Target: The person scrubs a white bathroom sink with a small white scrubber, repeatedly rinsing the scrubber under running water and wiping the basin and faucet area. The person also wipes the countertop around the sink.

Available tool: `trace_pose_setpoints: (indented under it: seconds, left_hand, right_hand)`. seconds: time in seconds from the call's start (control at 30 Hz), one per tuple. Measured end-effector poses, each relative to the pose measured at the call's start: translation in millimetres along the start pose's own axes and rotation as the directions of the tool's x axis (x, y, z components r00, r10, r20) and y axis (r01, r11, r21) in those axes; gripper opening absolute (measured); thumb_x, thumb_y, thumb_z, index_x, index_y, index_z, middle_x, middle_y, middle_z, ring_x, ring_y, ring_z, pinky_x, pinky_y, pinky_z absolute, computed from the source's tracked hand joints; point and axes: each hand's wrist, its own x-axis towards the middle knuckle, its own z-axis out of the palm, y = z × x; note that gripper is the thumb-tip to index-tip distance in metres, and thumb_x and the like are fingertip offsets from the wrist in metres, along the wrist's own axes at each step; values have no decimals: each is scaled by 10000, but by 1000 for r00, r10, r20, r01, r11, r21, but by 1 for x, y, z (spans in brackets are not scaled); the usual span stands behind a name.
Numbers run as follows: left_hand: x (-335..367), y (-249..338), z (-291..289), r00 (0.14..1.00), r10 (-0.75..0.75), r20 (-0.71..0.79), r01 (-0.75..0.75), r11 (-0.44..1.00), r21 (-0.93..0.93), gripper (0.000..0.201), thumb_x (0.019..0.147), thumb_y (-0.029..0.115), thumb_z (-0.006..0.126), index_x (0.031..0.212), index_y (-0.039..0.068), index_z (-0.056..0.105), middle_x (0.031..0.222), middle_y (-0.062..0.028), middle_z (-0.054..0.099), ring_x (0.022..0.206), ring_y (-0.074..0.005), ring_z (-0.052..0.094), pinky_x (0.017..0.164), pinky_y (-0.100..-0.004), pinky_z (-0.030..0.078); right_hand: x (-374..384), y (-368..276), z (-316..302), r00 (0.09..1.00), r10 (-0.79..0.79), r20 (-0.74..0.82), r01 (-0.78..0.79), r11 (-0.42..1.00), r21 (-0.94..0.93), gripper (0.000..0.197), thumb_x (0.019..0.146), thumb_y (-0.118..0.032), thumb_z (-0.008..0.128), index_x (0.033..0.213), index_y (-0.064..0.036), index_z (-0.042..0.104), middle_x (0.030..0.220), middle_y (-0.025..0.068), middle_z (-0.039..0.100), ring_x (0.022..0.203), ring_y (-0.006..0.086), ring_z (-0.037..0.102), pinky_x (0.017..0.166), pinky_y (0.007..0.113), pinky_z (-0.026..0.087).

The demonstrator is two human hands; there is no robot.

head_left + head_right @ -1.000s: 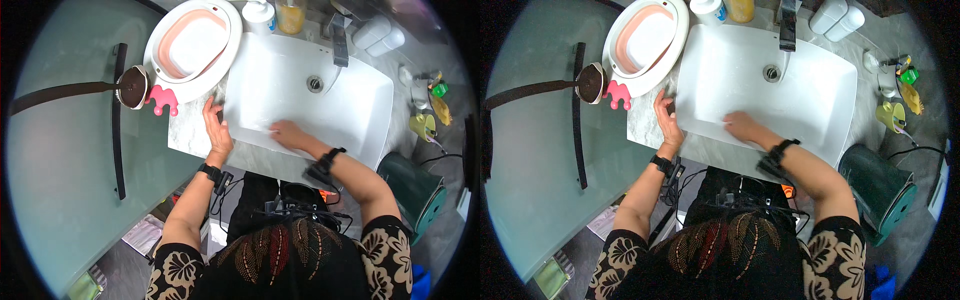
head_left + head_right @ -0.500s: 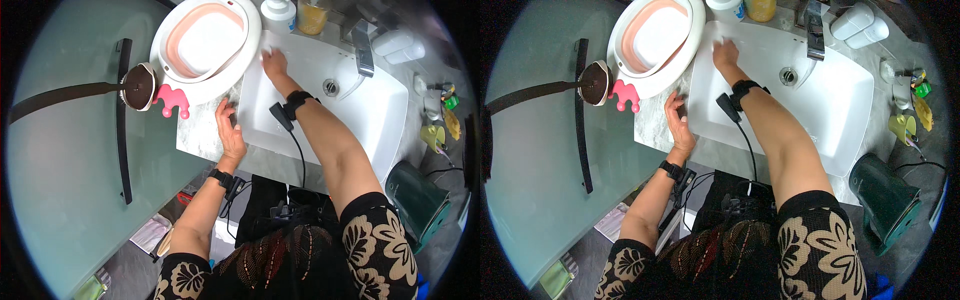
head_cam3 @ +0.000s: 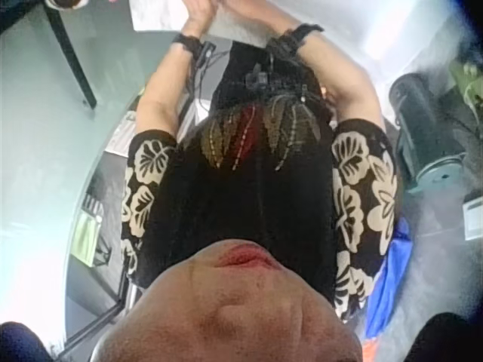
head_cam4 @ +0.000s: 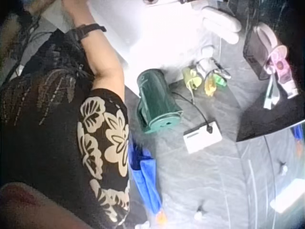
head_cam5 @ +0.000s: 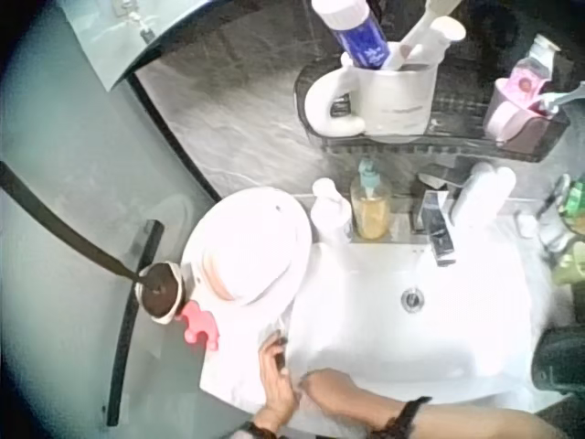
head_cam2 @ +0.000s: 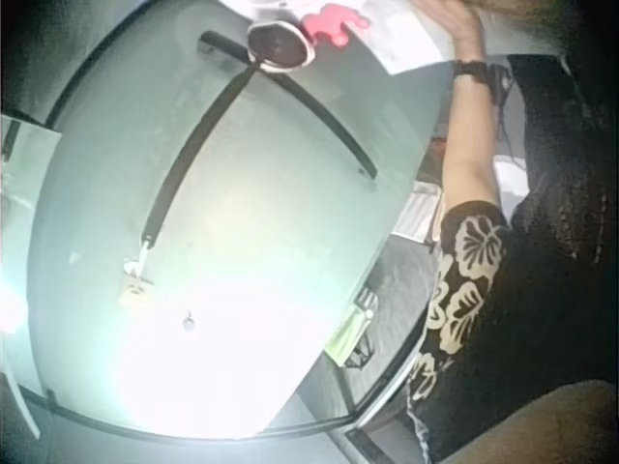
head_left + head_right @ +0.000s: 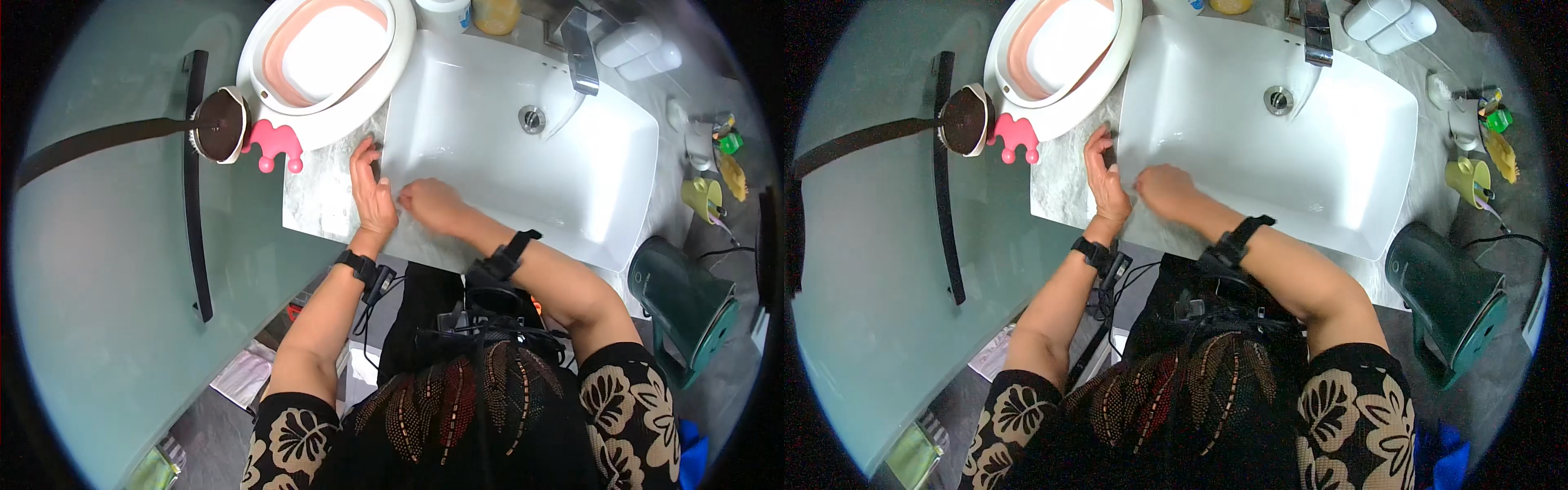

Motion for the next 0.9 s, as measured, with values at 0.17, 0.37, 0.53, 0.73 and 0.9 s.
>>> trace_pose_setpoints:
  seconds: [0.17,0.37,0.53,0.73,0.9]
  left_hand:
    - [-3,-5,3,999,-35,-20,34,998,-45,390,758,191,374,1088,-11,424,1268,-253,434,1169,-398,417,1024,-458,301]
    - [-4,-5,5,994,-98,-52,92,990,-109,391,758,188,375,1091,-10,423,1249,-253,450,1163,-395,427,1022,-453,305]
    - [-6,-8,5,992,-117,-46,110,986,-125,383,777,216,395,1082,-12,428,1244,-252,454,1159,-385,433,1018,-444,310]
    - [-5,-12,7,993,-102,-55,91,980,-177,389,790,259,414,1072,-9,438,1252,-235,457,1173,-352,435,1020,-434,313]
    - [-6,-6,6,995,-94,-28,91,990,-104,361,753,170,397,1067,-2,443,1251,-235,454,1164,-375,433,1019,-442,315]
  right_hand:
    - [-92,137,-22,988,49,148,30,869,-493,272,821,-238,523,683,-28,628,778,150,622,782,330,591,720,441,467]
    - [-142,179,-50,979,146,145,-49,848,-528,249,764,-254,575,651,-44,645,736,166,619,762,360,580,711,457,448]
    - [-9,90,2,968,-222,120,244,941,-234,160,738,-210,620,770,-53,624,787,166,604,773,352,566,695,467,430]
    - [37,60,30,987,-71,-145,78,996,46,179,675,-131,671,816,-28,629,832,175,627,819,368,598,737,437,468]
    - [-20,111,-2,975,-214,59,221,920,-323,148,682,-123,666,778,-22,615,801,174,616,790,355,589,699,433,463]
